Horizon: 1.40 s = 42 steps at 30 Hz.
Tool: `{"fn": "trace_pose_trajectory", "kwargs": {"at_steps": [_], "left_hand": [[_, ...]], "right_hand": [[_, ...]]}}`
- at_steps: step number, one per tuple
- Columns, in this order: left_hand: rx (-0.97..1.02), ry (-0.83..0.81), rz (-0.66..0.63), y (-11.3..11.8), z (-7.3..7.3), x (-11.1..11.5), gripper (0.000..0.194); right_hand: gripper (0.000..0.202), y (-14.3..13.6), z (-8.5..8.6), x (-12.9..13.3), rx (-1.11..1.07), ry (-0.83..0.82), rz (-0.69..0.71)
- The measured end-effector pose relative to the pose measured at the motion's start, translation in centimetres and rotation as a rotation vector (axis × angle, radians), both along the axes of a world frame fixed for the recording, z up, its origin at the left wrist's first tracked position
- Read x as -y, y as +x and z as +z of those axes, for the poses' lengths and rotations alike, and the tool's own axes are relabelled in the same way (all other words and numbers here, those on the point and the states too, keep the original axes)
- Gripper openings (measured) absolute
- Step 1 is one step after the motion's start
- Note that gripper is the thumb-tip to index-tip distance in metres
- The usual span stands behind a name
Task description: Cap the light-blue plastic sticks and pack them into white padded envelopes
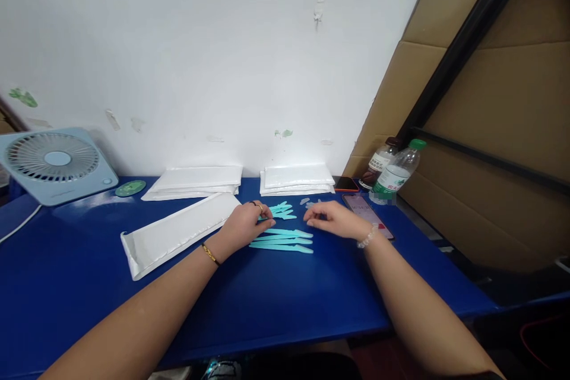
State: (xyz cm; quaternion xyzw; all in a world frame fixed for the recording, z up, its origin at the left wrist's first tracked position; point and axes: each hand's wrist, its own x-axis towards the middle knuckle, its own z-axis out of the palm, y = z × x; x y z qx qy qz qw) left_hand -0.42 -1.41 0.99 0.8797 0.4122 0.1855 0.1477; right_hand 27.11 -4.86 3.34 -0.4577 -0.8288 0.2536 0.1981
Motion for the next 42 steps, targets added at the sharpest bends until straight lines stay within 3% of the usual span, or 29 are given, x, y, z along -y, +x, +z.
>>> {"fn": "trace_pose_trajectory", "kwargs": {"at_steps": [3, 6, 11, 19, 24, 30, 42], "left_hand": [[-0.052, 0.146, 0.063, -0.3, -0.4, -0.8, 0.024], [-0.113, 0.176, 0.088, -0.4, -1.0, -1.4, 0.021], [-0.142, 0.189, 0.096, -0.3, -1.3, -1.7, 0.013], [-0.053, 0.154, 0.079, -0.3, -0.4, -1.3, 0.021], [0.021, 0.08, 0.046, -0.2, -0.3, -1.0, 0.021], [0.043, 0.035, 0.049, -0.1, -0.5, -1.0, 0.022], [0.092, -0.042, 0.034, 0.5, -0.6, -0.3, 0.024]], "right_hand": [[0.017, 3.2, 1.0, 0.0, 0.073, 0.046, -0.149], [0.027, 6.0, 1.3, 0.1, 0.269, -0.101, -0.227], [0.014, 6.5, 0.7, -0.2, 0.482, -0.272, -0.261], [0.006, 2.3, -0.8, -0.9, 0.256, -0.055, -0.108], [0.008, 1.1, -2.5, -1.7, -0.063, -0.098, -0.086], [0.028, 0.3, -3.6, -2.3, -0.41, -0.138, -0.133], [0.028, -2.0, -3.0, -1.2, -0.402, -0.049, -0.097]]}}
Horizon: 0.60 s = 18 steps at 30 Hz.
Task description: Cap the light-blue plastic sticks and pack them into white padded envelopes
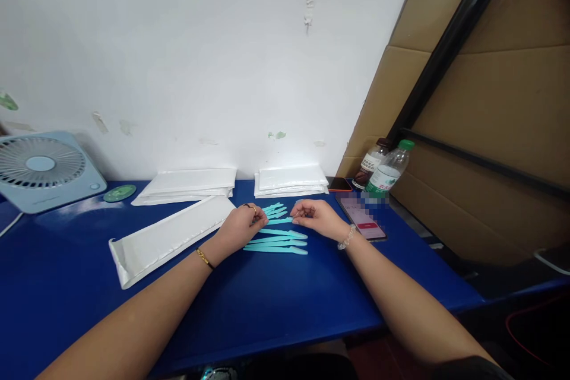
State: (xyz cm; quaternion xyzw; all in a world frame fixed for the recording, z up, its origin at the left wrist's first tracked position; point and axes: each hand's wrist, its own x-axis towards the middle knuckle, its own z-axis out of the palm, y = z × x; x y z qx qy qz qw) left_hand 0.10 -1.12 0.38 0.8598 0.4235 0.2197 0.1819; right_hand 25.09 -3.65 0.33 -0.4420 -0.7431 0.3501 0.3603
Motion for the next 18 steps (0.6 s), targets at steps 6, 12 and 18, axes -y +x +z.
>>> {"fn": "trace_pose_trajectory", "kwargs": {"at_steps": [6, 12, 18], "left_hand": [[-0.103, 0.023, -0.06, 0.1, 0.3, 0.3, 0.026], [-0.242, 0.199, 0.077, -0.7, 0.0, -0.6, 0.02], [-0.33, 0.278, 0.065, -0.7, -0.1, -0.8, 0.02]], "right_hand": [[0.024, 1.1, 0.4, -0.2, 0.088, 0.048, 0.027], [0.01, 3.8, 0.2, -1.4, 0.421, 0.263, -0.305], [0.008, 3.0, -0.7, -2.0, 0.71, 0.337, -0.25]]}}
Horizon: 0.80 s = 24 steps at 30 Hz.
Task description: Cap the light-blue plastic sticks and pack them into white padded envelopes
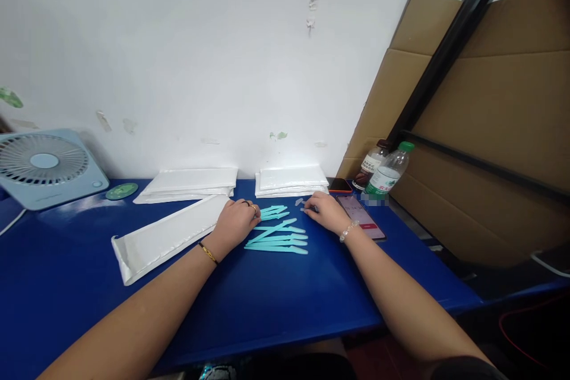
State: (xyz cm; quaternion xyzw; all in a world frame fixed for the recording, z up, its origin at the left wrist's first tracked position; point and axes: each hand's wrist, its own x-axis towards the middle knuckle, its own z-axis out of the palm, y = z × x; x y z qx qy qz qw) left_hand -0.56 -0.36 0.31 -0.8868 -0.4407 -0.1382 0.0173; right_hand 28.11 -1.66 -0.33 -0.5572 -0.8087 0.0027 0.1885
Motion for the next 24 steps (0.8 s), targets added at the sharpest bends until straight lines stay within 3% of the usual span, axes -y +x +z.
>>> {"fn": "trace_pose_trajectory", "kwargs": {"at_steps": [6, 15, 24], "left_hand": [[0.002, 0.038, 0.003, 0.0, 0.1, 0.1, 0.029], [0.08, -0.032, 0.037, 0.0, 0.8, 0.4, 0.026], [0.12, -0.037, 0.011, 0.1, 0.7, 0.3, 0.024]], "right_hand": [[0.006, -1.2, 0.0, 0.2, 0.096, 0.056, 0.004], [0.021, -1.3, 0.7, 1.2, -0.451, -0.077, 0.117], [0.023, -1.9, 0.5, 1.2, -0.498, -0.118, 0.139]]}}
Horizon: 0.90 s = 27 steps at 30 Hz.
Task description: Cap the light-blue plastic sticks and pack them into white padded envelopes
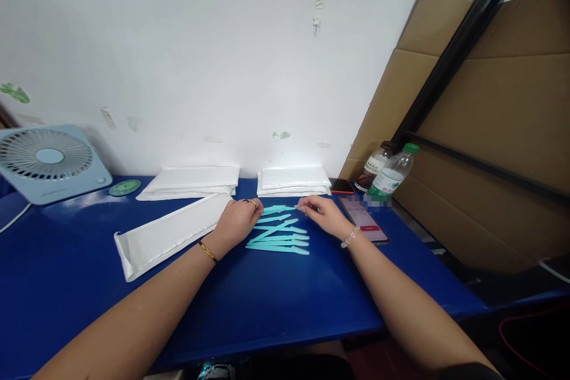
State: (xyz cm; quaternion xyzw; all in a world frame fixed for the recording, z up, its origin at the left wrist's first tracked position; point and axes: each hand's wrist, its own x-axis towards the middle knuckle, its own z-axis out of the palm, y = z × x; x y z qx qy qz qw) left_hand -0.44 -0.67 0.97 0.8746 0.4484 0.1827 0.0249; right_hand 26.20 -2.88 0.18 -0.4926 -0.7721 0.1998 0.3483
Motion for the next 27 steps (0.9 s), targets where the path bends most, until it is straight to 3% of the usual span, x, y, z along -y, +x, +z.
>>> {"fn": "trace_pose_trajectory", "kwargs": {"at_steps": [7, 12, 19, 27], "left_hand": [[0.038, -0.054, -0.077, 0.4, 0.2, 0.5, 0.026], [0.001, -0.086, -0.17, 0.5, 0.2, 0.9, 0.028], [-0.039, -0.031, -0.02, 0.1, -0.6, 0.1, 0.021], [-0.049, -0.1, 0.026, 0.1, -0.6, -0.1, 0.015]], "right_hand": [[0.023, -1.1, 0.8, 0.8, 0.044, -0.034, 0.09], [0.021, -0.3, 1.1, 0.9, 0.097, -0.057, 0.185], [0.028, 1.3, -0.9, -1.9, 0.441, 0.218, -0.085], [0.011, 0.0, -0.9, -1.6, 0.716, 0.314, -0.103]]}}
